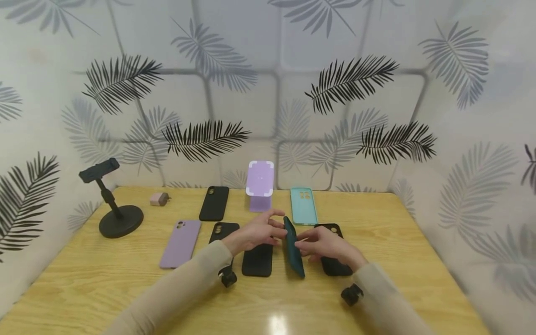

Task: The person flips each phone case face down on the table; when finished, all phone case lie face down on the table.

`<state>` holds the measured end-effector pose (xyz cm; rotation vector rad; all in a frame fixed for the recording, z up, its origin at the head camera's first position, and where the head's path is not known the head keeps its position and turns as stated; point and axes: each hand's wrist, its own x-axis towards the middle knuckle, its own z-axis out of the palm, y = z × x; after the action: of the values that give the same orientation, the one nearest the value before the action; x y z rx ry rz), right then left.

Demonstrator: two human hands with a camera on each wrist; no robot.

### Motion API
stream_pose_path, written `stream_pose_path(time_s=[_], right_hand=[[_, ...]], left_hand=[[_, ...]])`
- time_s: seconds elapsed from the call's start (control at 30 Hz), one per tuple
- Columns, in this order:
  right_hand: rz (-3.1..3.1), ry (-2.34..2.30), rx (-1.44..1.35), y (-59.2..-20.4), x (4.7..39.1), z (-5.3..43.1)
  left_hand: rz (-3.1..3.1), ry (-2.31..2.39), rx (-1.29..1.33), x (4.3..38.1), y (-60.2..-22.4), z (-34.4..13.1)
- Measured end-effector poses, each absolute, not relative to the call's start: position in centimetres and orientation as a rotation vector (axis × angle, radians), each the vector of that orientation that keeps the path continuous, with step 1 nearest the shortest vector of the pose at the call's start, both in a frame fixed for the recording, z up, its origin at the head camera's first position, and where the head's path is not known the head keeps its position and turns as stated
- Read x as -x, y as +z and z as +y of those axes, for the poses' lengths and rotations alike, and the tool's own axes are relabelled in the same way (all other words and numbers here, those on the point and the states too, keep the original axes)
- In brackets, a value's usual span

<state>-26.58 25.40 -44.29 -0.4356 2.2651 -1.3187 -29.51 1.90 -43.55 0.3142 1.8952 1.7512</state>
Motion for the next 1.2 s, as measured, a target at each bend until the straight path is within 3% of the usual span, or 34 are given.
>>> stream_pose_path(time_s=[0.5,0.93,1.2], right_hand=[[2.242,-1.372,0.288,-44.3,26.1,24.2],[2.124,-1.598,0.376,-44.5,26.4,25.3],[2.186,-1.617,0.287,-44.7,26.4,25.9]], left_hand=[[1.883,1.684,-0.353,29.7,-43.8,2.4],[1.898,1.549,-0.436,30.5,-43.7,2.1],[1.878,1.525,-0.441,30.6,-43.6,2.1]])
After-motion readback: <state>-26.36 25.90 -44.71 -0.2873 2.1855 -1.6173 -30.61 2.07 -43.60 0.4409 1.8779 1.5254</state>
